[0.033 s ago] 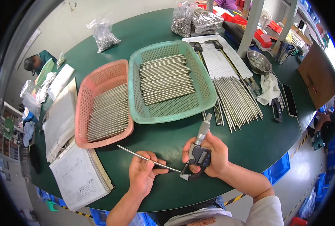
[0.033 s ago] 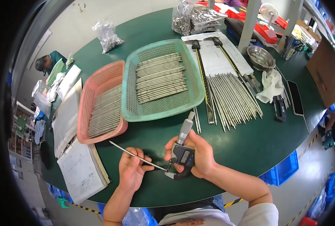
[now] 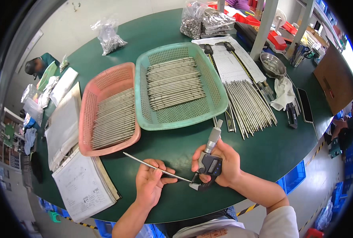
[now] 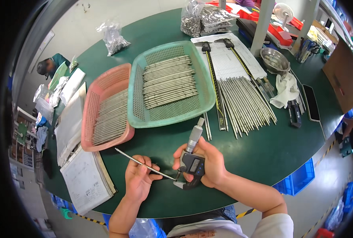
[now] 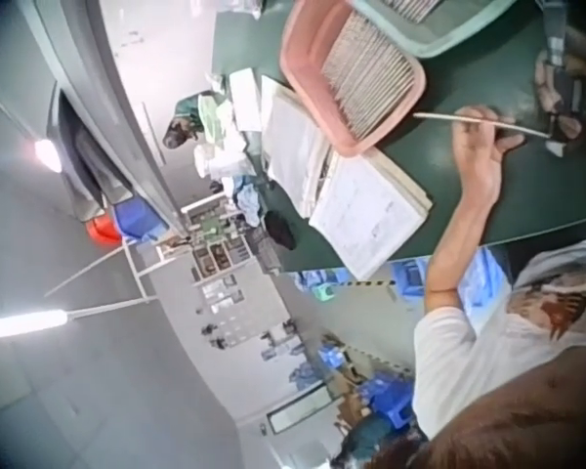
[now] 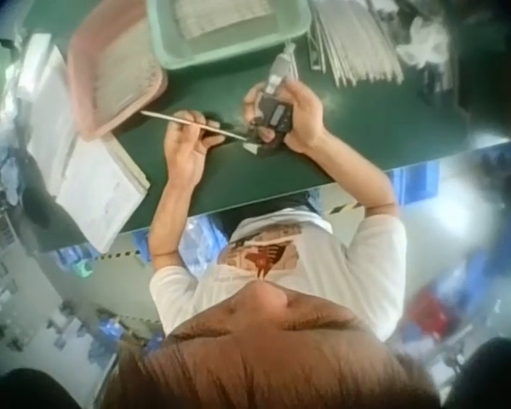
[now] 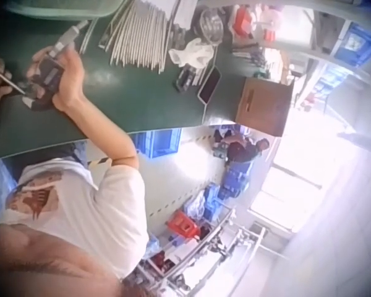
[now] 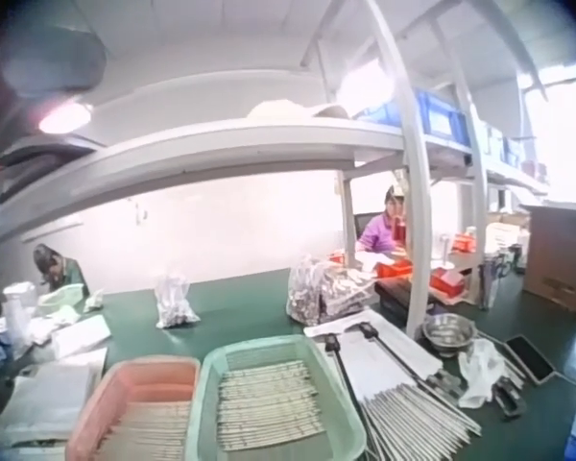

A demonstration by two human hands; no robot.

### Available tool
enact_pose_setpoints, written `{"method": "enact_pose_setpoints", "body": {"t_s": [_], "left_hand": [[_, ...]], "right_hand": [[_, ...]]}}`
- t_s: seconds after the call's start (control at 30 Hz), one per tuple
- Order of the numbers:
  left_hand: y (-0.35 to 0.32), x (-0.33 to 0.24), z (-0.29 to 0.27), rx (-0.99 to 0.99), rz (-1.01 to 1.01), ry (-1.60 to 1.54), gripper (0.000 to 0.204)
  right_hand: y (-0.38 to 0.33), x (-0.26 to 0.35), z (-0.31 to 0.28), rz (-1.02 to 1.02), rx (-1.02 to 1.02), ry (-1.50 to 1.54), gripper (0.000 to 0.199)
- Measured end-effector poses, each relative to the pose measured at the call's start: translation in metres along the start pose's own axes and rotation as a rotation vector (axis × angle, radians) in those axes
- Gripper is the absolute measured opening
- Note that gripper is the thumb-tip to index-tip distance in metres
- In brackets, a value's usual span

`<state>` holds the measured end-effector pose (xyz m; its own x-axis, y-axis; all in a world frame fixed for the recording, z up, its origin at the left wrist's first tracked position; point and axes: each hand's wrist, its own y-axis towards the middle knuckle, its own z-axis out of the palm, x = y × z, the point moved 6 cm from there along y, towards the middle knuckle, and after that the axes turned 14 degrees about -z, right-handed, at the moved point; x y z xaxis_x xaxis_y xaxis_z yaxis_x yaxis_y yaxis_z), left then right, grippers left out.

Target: Using a digital micrometer to measure the dimensions of metal rods at a quality control station.

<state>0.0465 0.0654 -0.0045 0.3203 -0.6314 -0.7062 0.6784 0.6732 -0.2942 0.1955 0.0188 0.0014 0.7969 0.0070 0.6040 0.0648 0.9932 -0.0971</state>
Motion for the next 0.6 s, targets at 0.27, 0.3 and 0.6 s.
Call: {"method": "enact_pose_setpoints", "body": {"t_s": [0.27, 0.3, 0.6], "left_hand": [[0.0005, 0.0006, 0.0026, 0.008, -0.001, 0.027, 0.010], [0.0006, 0.0005, 0.0027, 0.009, -0.001, 0.028, 0.010], [0.0010, 0.0009, 0.0036, -0.015, -0.016, 0.030, 0.010]], "right_hand": [[-0.0001, -0.0026, 0.0016, -0.004, 0.005, -0.014, 0.062], [0.0001, -0.0024, 0.0007, -0.005, 0.005, -0.013, 0.062], [-0.0005, -0.0009, 0.0000, -0.005, 0.013, -0.052, 0.061]]}}
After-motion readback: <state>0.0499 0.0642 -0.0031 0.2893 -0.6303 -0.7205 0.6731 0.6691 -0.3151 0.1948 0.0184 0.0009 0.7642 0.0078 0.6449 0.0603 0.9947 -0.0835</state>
